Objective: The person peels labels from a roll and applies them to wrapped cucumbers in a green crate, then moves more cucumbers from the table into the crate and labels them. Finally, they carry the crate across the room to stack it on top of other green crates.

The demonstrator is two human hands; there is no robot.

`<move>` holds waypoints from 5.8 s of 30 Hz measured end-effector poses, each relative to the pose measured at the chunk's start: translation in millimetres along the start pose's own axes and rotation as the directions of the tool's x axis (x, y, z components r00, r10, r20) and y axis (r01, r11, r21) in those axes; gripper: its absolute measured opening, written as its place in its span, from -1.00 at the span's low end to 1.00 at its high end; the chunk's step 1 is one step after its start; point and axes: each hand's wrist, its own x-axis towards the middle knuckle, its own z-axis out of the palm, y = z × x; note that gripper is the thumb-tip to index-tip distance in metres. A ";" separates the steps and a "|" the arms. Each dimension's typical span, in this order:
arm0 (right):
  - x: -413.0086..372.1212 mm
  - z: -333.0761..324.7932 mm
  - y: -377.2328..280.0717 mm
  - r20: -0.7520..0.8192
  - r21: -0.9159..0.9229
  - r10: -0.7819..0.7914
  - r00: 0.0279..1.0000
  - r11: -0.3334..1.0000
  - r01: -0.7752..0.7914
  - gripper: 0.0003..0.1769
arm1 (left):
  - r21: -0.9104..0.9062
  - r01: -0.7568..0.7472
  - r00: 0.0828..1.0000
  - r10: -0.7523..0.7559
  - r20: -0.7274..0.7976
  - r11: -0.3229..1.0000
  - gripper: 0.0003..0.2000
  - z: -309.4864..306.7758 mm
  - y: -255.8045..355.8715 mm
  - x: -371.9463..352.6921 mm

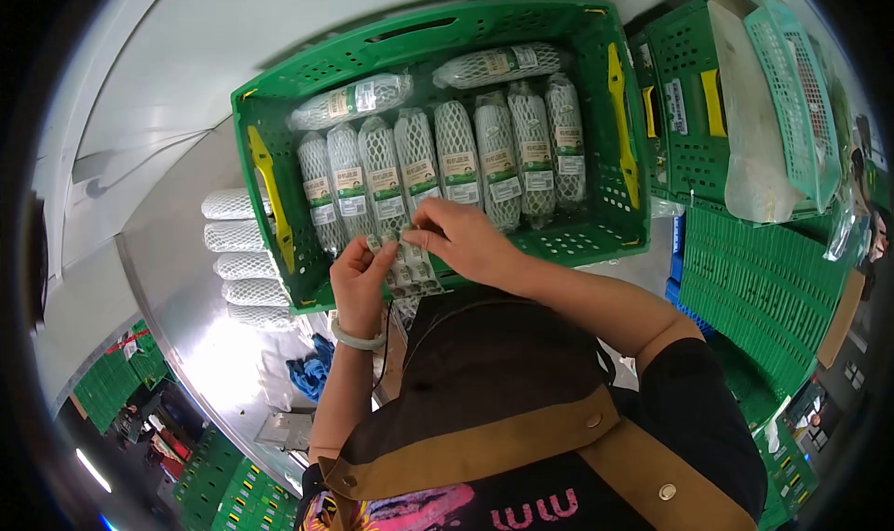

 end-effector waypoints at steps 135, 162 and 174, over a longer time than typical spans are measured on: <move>137.1 108.0 -52.8 0.491 0.001 -0.174 0.854 0.980 0.199 -0.69 | 0.120 -0.245 0.891 0.273 -0.364 0.962 -0.82 -142.9 -22.5 10.3; 170.7 -126.3 88.9 -0.134 -0.600 -0.247 0.960 0.791 0.120 -0.82 | 0.031 -0.062 0.981 0.067 -0.182 0.998 -0.87 -43.1 -4.6 28.6; 202.0 -125.9 167.0 -0.263 -0.557 -0.179 0.948 0.830 0.002 -0.72 | -0.164 -0.869 0.447 0.883 0.142 0.467 -0.85 -40.0 96.0 -108.6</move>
